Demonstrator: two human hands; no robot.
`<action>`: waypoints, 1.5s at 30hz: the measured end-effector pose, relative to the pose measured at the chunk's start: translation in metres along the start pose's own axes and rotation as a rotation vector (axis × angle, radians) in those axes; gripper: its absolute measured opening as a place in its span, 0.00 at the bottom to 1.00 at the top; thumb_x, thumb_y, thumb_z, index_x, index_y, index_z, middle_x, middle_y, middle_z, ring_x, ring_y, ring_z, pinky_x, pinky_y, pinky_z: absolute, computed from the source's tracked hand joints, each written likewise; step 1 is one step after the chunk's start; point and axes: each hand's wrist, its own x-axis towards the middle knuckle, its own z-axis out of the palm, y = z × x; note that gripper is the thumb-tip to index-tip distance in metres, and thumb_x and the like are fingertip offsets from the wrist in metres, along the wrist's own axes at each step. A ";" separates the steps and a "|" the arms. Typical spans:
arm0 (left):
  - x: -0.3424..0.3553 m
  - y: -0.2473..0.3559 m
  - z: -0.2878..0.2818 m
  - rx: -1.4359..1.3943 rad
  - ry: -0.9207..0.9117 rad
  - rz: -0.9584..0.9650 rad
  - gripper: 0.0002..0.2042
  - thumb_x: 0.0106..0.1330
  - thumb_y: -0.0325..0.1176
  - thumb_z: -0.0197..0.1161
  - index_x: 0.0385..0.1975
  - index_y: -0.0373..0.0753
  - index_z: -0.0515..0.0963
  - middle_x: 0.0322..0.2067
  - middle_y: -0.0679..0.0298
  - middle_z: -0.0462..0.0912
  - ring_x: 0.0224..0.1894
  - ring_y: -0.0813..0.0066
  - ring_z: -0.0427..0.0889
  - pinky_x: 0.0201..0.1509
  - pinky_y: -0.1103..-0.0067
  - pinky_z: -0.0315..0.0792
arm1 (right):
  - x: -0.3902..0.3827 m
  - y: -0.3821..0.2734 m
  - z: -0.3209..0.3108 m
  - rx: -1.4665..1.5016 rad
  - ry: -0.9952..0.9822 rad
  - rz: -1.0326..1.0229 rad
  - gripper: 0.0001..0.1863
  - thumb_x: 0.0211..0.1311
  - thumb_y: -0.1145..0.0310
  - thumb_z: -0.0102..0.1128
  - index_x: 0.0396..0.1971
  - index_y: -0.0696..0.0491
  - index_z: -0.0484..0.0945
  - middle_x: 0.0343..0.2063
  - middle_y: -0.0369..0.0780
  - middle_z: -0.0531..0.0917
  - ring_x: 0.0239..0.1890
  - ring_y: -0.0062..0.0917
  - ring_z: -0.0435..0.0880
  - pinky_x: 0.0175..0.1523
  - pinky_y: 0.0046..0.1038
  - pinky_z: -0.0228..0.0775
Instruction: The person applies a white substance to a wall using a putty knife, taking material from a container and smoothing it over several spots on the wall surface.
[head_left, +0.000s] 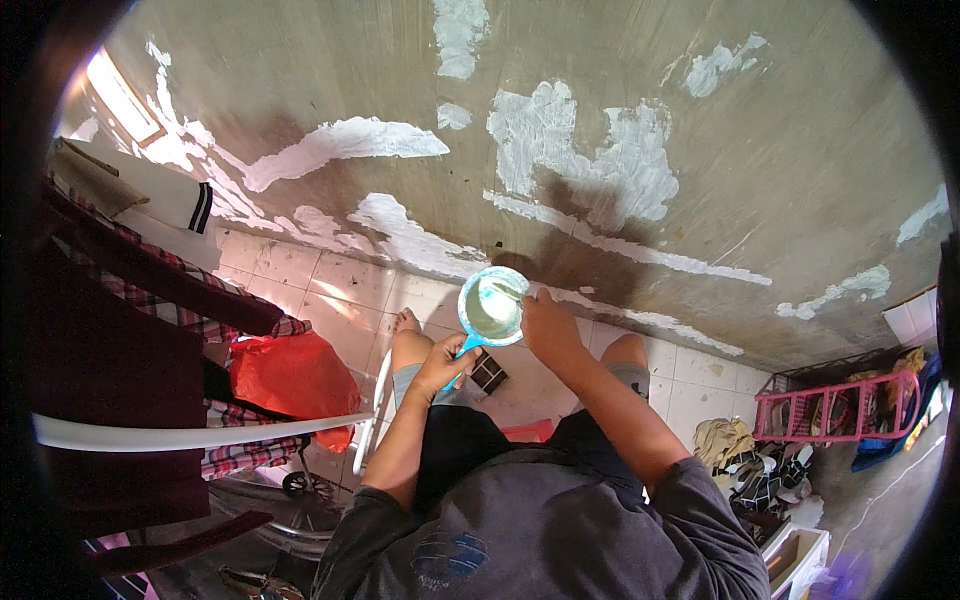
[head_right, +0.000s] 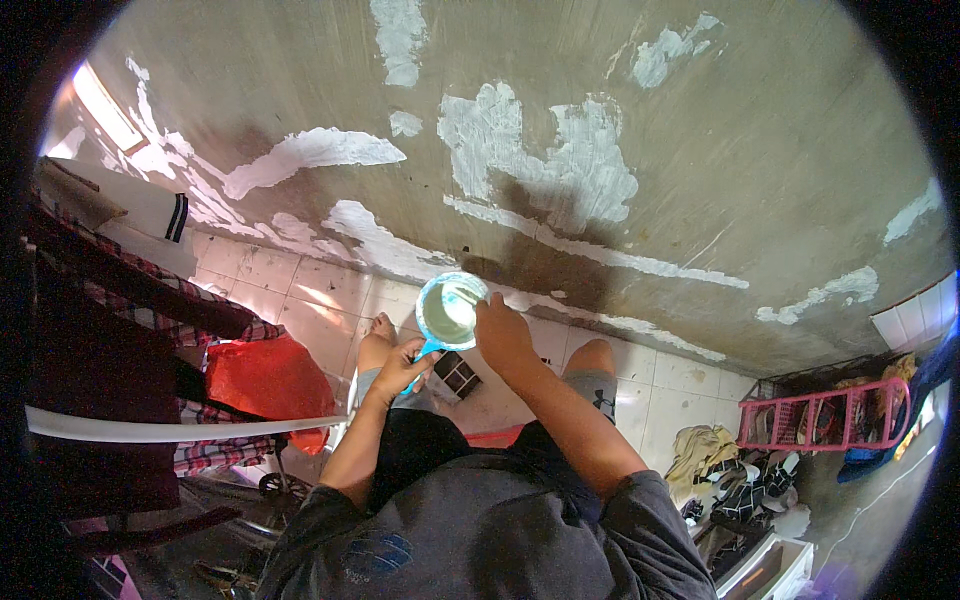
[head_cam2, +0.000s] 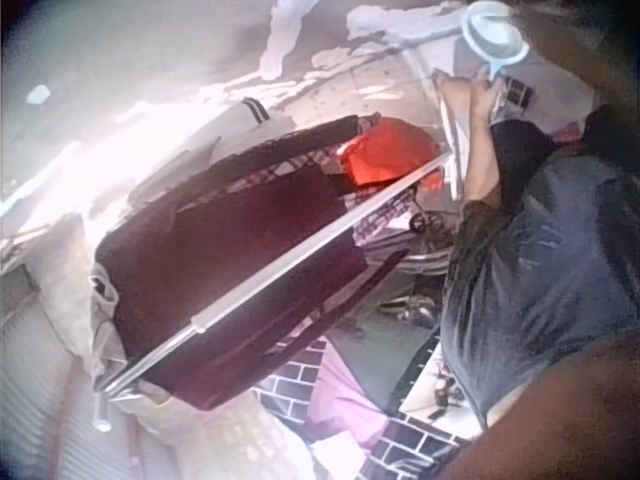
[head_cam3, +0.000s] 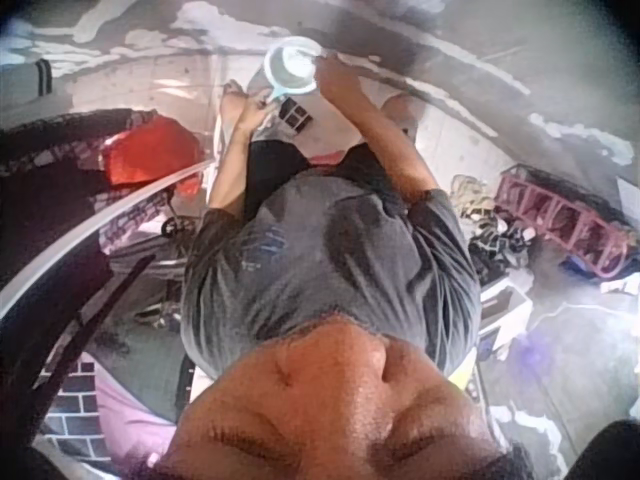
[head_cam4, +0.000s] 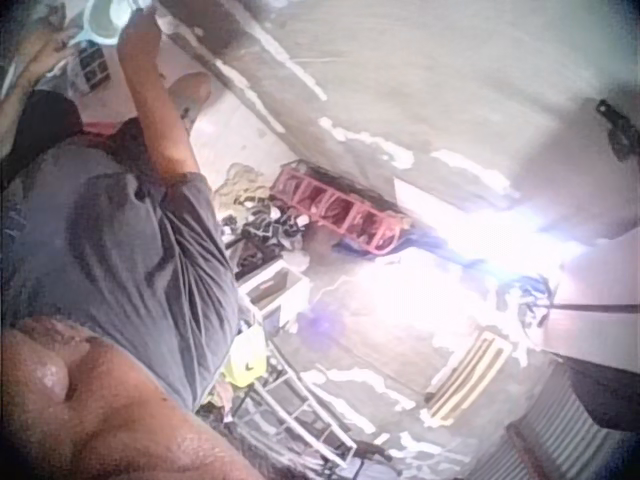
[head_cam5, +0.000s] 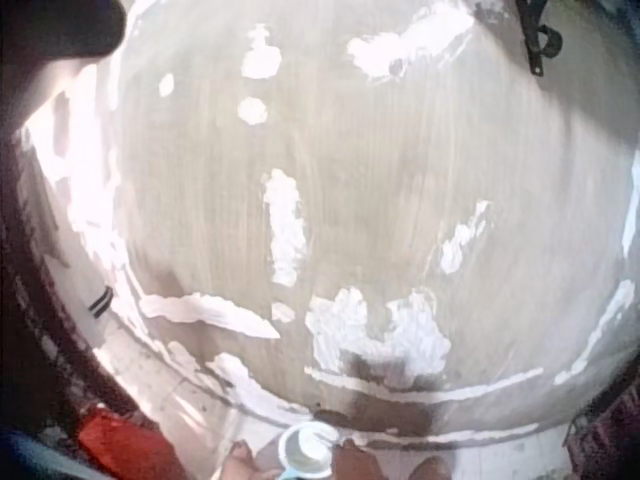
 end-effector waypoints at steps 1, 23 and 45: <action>0.000 0.001 0.000 0.020 -0.011 0.005 0.07 0.71 0.34 0.61 0.37 0.38 0.74 0.18 0.69 0.75 0.11 0.82 0.68 0.14 0.83 0.61 | 0.003 -0.005 0.003 -0.027 0.013 0.003 0.10 0.62 0.71 0.54 0.38 0.61 0.76 0.42 0.50 0.77 0.42 0.45 0.82 0.44 0.41 0.79; -0.002 0.001 0.003 0.038 0.024 -0.035 0.07 0.71 0.34 0.62 0.36 0.38 0.74 0.17 0.69 0.73 0.10 0.83 0.66 0.14 0.82 0.58 | -0.009 0.037 0.028 0.392 -0.026 -0.176 0.13 0.61 0.65 0.60 0.38 0.59 0.83 0.40 0.52 0.79 0.41 0.45 0.83 0.45 0.40 0.76; 0.006 0.004 0.001 -0.014 0.093 -0.033 0.10 0.72 0.39 0.60 0.37 0.38 0.75 0.16 0.68 0.73 0.11 0.81 0.69 0.13 0.81 0.61 | -0.064 0.084 0.010 1.823 -0.233 0.517 0.15 0.72 0.62 0.58 0.52 0.55 0.76 0.38 0.36 0.80 0.31 0.17 0.75 0.31 0.20 0.66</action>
